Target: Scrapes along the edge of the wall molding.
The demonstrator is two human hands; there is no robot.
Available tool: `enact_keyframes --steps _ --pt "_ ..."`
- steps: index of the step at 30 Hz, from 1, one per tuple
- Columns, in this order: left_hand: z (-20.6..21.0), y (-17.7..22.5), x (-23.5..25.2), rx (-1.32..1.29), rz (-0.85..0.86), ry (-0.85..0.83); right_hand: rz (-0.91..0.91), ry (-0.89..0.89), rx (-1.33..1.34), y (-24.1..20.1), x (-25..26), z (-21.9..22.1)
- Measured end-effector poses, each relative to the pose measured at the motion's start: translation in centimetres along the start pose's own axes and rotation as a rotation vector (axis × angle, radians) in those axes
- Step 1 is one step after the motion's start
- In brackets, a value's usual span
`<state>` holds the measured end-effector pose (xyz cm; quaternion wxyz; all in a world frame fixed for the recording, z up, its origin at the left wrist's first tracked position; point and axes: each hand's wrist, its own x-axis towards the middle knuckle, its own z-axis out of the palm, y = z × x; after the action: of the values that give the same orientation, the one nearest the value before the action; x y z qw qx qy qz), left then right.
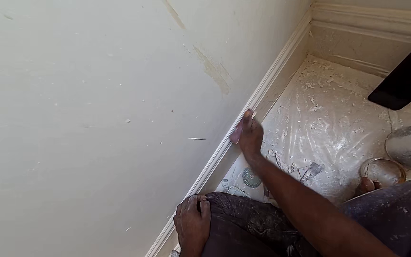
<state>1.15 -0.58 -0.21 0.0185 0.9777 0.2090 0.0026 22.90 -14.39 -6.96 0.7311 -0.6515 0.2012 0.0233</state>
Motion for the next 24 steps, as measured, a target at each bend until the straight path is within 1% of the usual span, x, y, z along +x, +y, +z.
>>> enact_keyframes --steps 2,3,7,8,10,12,14,16,17,18,20,22,24 --pt "-0.3 0.3 0.5 0.005 0.000 -0.022 -0.004 -0.044 -0.026 0.6 -2.0 0.5" --pt "-0.4 0.2 0.4 0.009 -0.004 -0.040 -0.009 -0.049 -0.023 0.7 -1.8 0.5" --pt "-0.1 -0.7 -0.6 0.011 0.005 -0.011 0.004 0.033 -0.009 -0.7 2.4 -0.5" --pt "0.0 -0.5 -0.6 0.006 0.001 -0.009 0.005 0.041 -0.040 -0.8 2.0 -0.7" --pt "-0.2 0.1 0.1 0.001 -0.005 -0.022 0.013 -0.014 -0.098 -0.6 -0.3 -0.4" --pt "-0.5 0.4 0.5 0.005 -0.011 -0.050 0.020 -0.043 -0.053 0.1 -1.9 0.4" --pt "-0.5 0.0 0.1 0.004 -0.011 -0.058 0.031 -0.036 -0.013 0.1 -0.6 0.2" --pt "-0.3 -0.5 -0.5 0.004 -0.005 -0.031 0.016 0.011 -0.005 -0.2 1.5 -0.3" --pt "-0.2 -0.6 -0.7 0.005 -0.005 -0.013 0.007 0.037 -0.014 -0.4 1.8 -0.4" --pt "-0.1 -0.4 -0.7 0.003 -0.008 -0.002 -0.005 0.043 -0.043 -0.5 1.3 -0.4" --pt "-0.2 0.0 -0.2 0.004 -0.014 -0.002 -0.003 -0.003 -0.086 -0.3 -1.1 0.1" --pt "-0.4 0.2 0.1 0.011 -0.019 -0.032 0.016 -0.038 -0.069 0.4 -2.6 0.5" --pt "-0.4 0.0 0.0 0.018 -0.013 -0.037 0.019 -0.031 -0.042 -0.1 -0.6 0.1"
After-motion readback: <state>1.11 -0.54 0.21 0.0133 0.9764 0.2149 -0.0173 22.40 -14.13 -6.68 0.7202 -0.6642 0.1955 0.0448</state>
